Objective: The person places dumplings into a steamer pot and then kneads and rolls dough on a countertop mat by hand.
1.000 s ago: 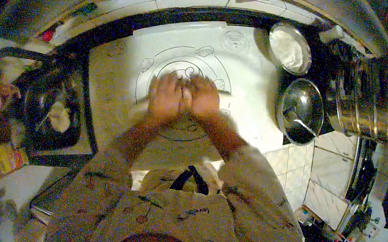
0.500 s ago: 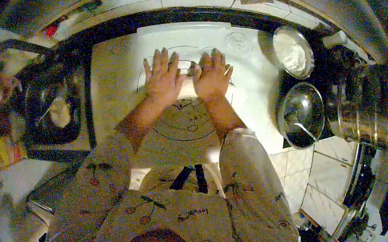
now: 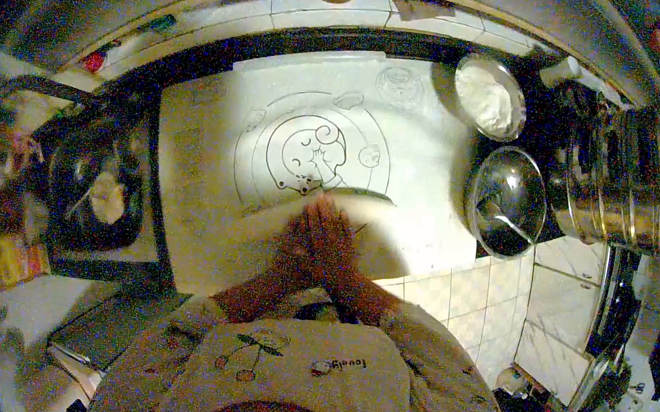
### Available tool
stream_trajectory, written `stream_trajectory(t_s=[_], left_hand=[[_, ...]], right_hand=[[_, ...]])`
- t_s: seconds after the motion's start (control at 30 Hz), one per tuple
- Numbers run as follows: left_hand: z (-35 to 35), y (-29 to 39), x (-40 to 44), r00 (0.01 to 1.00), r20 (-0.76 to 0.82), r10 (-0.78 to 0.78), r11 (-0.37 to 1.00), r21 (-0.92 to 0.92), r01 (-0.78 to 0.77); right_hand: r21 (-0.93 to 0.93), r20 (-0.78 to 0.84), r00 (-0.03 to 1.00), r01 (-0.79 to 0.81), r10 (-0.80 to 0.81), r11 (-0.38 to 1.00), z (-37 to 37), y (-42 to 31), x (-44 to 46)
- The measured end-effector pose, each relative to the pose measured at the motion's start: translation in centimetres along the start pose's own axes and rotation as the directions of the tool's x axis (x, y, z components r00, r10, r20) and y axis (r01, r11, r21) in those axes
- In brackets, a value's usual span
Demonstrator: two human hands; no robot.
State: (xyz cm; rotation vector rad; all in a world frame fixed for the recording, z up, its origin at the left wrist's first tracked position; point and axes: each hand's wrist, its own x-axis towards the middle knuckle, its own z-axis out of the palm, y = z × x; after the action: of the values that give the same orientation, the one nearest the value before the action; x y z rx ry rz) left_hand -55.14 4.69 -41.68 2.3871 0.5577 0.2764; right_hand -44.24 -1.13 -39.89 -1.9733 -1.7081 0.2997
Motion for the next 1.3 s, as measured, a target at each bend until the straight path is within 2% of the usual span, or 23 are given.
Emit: stream_trajectory(t_s=[0.03, 0.07, 0.1, 0.13, 0.17, 0.2, 0.23, 0.33, 0.4, 0.43, 0.47, 0.5, 0.57, 0.63, 0.77, 0.83, 0.9, 0.97, 1.1, 1.13, 1.2, 1.23, 1.3], left_hand=[[-1.3, -0.7, 2.3, 0.997, -0.025, 0.067, 0.995, 0.081, -0.064], [0.4, -3.4, 3.8, 0.995, -0.078, 0.069, 0.951, 0.307, -0.042], [2.2, -5.9, 5.4, 0.989, -0.124, 0.084, 0.859, 0.512, -0.009], [0.5, -6.2, 7.9, 0.977, -0.214, 0.006, 0.977, -0.207, -0.051], [-2.0, -6.1, 10.4, 0.970, -0.243, 0.004, 0.977, -0.206, -0.055], [-4.6, -6.1, 12.9, 0.963, -0.271, 0.002, 0.977, -0.204, -0.059], [-6.6, -6.4, 14.2, 0.970, -0.215, 0.115, 0.857, 0.515, 0.013], [-8.0, -5.5, 15.0, 0.952, -0.290, 0.095, 0.819, 0.566, 0.090], [-5.7, -5.8, 12.7, 0.988, -0.155, -0.017, 0.812, 0.575, 0.104], [-4.8, -5.3, 11.2, 0.994, -0.088, -0.070, 0.808, 0.579, 0.108], [-5.1, -3.6, 9.0, 0.996, -0.090, -0.005, 0.879, 0.474, 0.047], [-5.1, -1.8, 6.1, 0.994, -0.093, 0.055, 0.932, 0.363, -0.018], [0.2, -2.4, 1.2, 0.995, -0.075, 0.073, 0.939, 0.342, -0.043], [-0.2, -1.3, -0.2, 0.999, -0.032, 0.044, 0.945, 0.327, -0.031], [-4.7, -1.9, 4.5, 0.992, -0.121, 0.019, 0.968, 0.250, 0.012], [-4.3, -6.3, 9.1, 0.995, -0.092, 0.037, 0.766, 0.642, 0.031], [-9.3, -5.5, 13.5, 0.983, -0.034, -0.179, 0.840, 0.514, 0.171], [-10.8, -7.3, 15.4, 0.983, -0.166, -0.083, 0.904, 0.402, 0.145], [-9.6, -5.3, 12.2, 0.986, 0.017, -0.164, 0.879, 0.457, 0.139], [-7.3, -5.8, 10.2, 0.995, -0.073, -0.062, 0.830, 0.551, 0.092], [-5.6, -3.8, 5.3, 0.980, -0.184, 0.080, 0.926, 0.376, -0.005], [-5.1, -2.1, 2.6, 0.998, -0.067, 0.010, 0.918, 0.396, 0.017], [-3.6, 0.1, -2.0, 0.995, 0.052, -0.082, 0.921, 0.385, 0.056]], right_hand=[[0.027, -0.057, 0.998, 0.033, -0.031, 0.999, 0.0, 0.7, 2.2], [0.058, -0.110, 0.992, 0.061, -0.054, 0.996, -0.2, 1.5, 5.0], [-0.019, 0.028, 0.999, -0.025, 0.025, 1.000, -1.4, 1.7, 8.0], [0.020, -0.248, 0.947, 0.214, -0.202, 0.977, 0.1, 3.9, 9.7], [-0.044, -0.091, 0.991, 0.091, -0.094, 0.995, -1.8, 3.1, 12.3], [-0.101, -0.057, 0.998, 0.018, -0.024, 0.995, -0.6, 4.6, 14.4], [-0.166, -0.088, 0.996, -0.015, 0.001, 0.986, -1.2, 4.4, 16.2], [-0.192, -0.057, 0.997, -0.070, 0.060, 0.979, -1.1, 4.1, 18.2], [-0.251, 0.039, 0.997, -0.050, 0.062, 0.967, -0.4, 4.4, 15.1], [-0.256, -0.012, 0.999, 0.045, -0.050, 0.966, 0.2, 4.6, 12.3], [-0.262, -0.061, 0.985, 0.142, -0.163, 0.955, 0.5, 4.3, 9.0], [-0.207, -0.028, 0.994, 0.102, -0.110, 0.973, -0.8, 2.5, 6.6], [-0.118, 0.044, 0.997, 0.060, -0.055, 0.991, -2.1, 0.0, 1.9], [-0.064, 0.103, 0.993, 0.065, -0.058, 0.996, -2.2, 0.1, -0.6], [-0.125, -0.041, 0.996, 0.075, -0.081, 0.989, -0.4, 3.5, 4.4], [-0.190, -0.163, 0.976, 0.113, -0.145, 0.975, 0.1, 6.2, 9.4], [-0.250, -0.058, 0.995, -0.092, 0.080, 0.964, -1.7, 6.7, 14.9], [-0.231, -0.145, 0.985, -0.127, 0.095, 0.965, -2.5, 7.4, 18.2], [-0.258, 0.088, 0.996, 0.040, -0.018, 0.965, -3.1, 6.8, 14.1], [-0.262, 0.111, 0.994, 0.046, -0.017, 0.964, -3.4, 6.2, 12.0], [-0.321, 0.101, 0.994, 0.081, -0.051, 0.944, -2.0, 5.6, 6.0], [-0.378, 0.068, 0.994, 0.108, -0.089, 0.919, -0.8, 5.6, 2.5], [-0.381, 0.328, 0.944, 0.099, 0.035, 0.919, -3.5, 2.6, -1.3]])
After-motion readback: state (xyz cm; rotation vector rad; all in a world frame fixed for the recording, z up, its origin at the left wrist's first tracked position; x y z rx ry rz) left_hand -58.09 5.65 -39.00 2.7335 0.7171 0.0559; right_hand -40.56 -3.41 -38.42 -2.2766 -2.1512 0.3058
